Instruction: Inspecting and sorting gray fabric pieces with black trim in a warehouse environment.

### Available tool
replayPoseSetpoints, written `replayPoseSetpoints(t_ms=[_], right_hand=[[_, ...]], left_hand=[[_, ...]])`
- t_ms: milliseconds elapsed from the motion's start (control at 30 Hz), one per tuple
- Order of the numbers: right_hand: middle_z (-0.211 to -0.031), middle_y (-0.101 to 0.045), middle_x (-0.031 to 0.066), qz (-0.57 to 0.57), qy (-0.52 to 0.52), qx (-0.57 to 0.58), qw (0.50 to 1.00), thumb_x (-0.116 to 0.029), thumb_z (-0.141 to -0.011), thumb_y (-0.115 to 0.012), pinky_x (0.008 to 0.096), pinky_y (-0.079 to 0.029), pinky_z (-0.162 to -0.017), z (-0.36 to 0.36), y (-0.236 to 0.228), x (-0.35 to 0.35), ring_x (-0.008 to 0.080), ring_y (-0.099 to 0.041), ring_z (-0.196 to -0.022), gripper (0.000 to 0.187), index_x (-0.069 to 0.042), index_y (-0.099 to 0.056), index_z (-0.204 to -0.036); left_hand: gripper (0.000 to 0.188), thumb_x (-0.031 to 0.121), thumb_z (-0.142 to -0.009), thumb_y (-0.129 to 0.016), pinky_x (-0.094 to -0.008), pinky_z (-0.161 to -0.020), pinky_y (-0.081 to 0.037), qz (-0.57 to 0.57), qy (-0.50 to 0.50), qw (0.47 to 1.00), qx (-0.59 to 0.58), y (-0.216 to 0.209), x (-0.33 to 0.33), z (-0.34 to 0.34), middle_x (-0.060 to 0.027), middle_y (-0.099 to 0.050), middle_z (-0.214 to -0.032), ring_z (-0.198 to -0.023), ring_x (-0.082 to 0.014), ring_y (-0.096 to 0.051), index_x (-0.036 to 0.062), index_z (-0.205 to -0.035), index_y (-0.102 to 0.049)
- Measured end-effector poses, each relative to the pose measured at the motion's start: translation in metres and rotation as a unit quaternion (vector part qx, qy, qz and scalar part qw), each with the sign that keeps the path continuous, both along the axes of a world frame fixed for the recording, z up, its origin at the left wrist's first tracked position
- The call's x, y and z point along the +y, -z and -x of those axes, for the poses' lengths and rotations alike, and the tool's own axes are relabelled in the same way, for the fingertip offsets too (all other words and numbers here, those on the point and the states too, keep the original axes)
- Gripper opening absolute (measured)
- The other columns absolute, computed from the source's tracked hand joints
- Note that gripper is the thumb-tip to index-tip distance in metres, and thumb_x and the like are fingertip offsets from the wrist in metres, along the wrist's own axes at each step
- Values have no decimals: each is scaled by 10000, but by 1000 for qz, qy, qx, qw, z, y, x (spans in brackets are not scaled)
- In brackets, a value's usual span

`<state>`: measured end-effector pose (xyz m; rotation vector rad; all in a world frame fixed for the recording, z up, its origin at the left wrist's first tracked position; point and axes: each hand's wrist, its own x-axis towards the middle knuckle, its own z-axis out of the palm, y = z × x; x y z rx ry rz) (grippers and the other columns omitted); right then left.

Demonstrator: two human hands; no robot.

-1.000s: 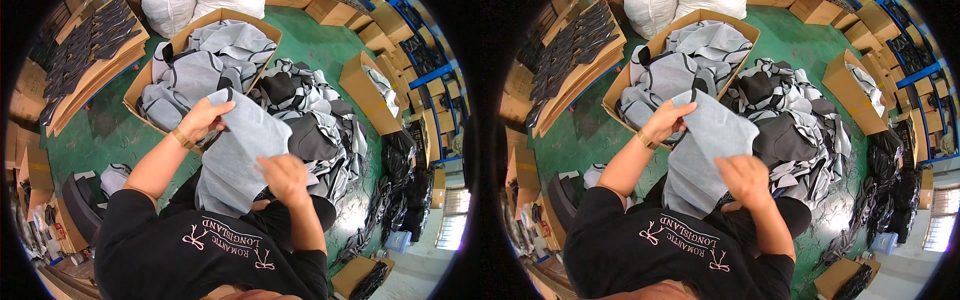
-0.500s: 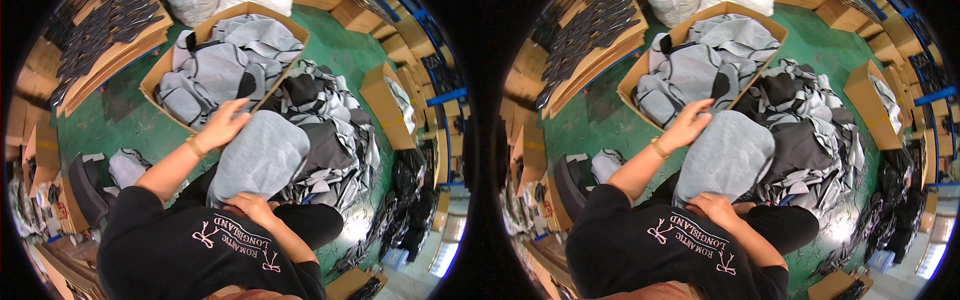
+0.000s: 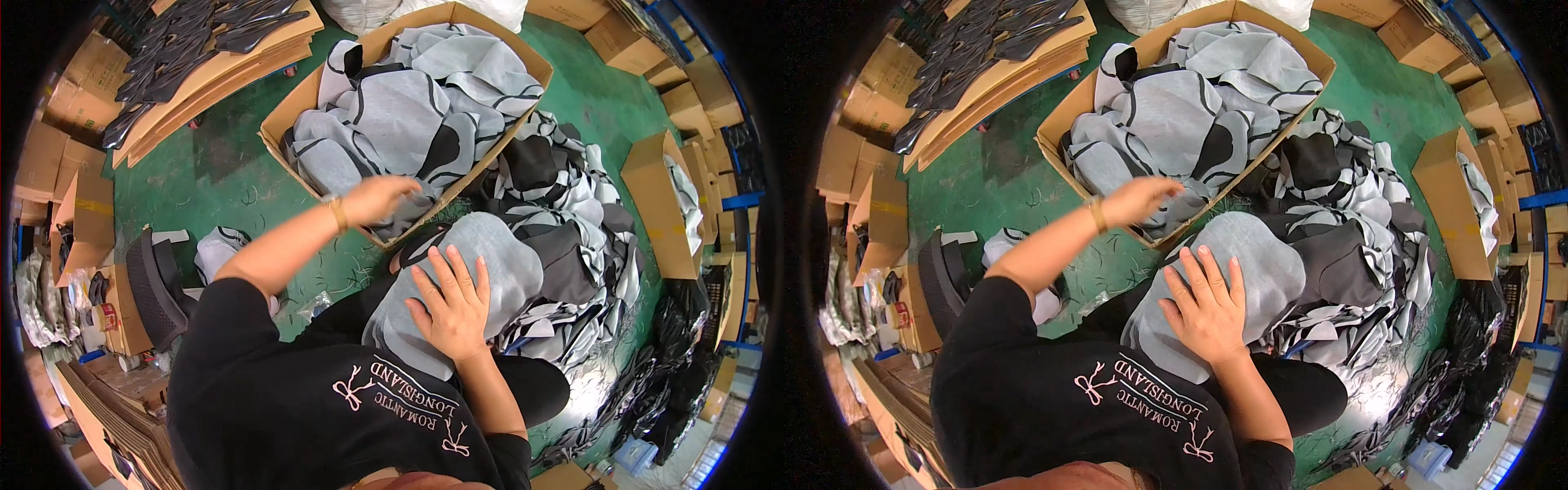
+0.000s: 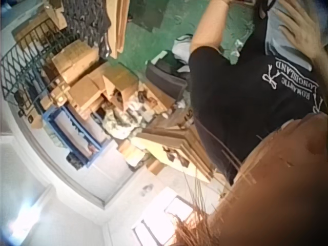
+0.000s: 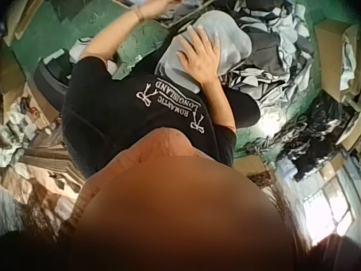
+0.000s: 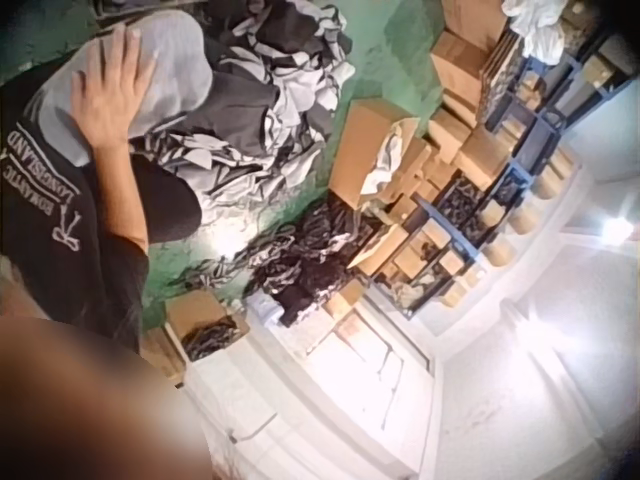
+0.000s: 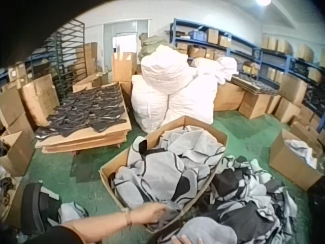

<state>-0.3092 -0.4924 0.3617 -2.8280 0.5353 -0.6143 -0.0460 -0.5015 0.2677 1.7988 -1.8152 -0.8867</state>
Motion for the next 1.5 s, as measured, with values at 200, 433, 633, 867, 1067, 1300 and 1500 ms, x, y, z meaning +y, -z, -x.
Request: replayPoseSetpoints(t_ms=[200,433,633,867,1067,1300,1500], right_hand=[[-1289,-535,51,-13,-2,-19,1000,-257,-682,-712,497,-252,-1072,-7,-1,-1,245,-452,-1250,394,-143,-660,-1055],[-1270,-539,82,-53,-31,-25,998,-212,-672,-738,503,-291,-1046,2,-8,-10,262,-471,-1224,463,-113,-627,-1110],[-1262,-545,146,-286,-60,-177,940,-273,-668,-798,415,-372,-1011,-31,-58,-9,330,-467,-1220,612,-28,-578,-1184],[-717,-611,64,-509,-256,-44,821,-279,-735,-769,302,-447,-617,-23,-89,17,184,-588,-670,300,-34,-607,-797],[-811,-580,-12,-683,-180,-206,677,-72,-852,-648,227,-416,-657,40,-94,27,70,-536,-740,85,-22,-590,-889],[-818,-522,-53,-629,90,-389,667,-101,-929,-536,175,-354,-649,85,-48,9,22,-435,-720,58,-44,-537,-939],[-833,-578,-9,-503,289,-389,715,-150,-962,-472,207,-406,-658,79,-5,-77,51,-489,-741,211,21,-593,-988]], left_hand=[[365,155,-787,-561,-512,-1040,-297,-35,83,844,-528,65,0,-108,-111,-600,-1170,-1103,-262,-556,197,-1145,-620],[196,64,-623,-622,-444,-637,-490,-68,92,902,-415,-79,13,-84,-121,-653,-766,-752,-327,-641,95,-816,-629],[193,64,-520,-588,-448,-572,-400,70,151,948,-271,-205,81,-21,-110,-518,-656,-668,-361,-538,65,-677,-476],[343,141,-545,-682,-358,-536,-390,80,223,970,-63,-288,120,24,-52,-507,-675,-607,-285,-522,76,-853,-546],[946,458,-640,-834,-247,-742,-409,-216,341,835,374,-241,107,24,-32,-559,-909,-865,-84,-509,-43,-1314,-398],[896,524,-711,-750,-284,-931,-405,-281,156,729,604,-148,109,38,-110,-559,-1195,-1054,-156,-541,-88,-1279,-426],[679,407,-803,-708,-309,-909,-444,-39,-16,807,590,-135,14,75,-68,-589,-1135,-1003,-144,-574,-24,-1270,-471]])
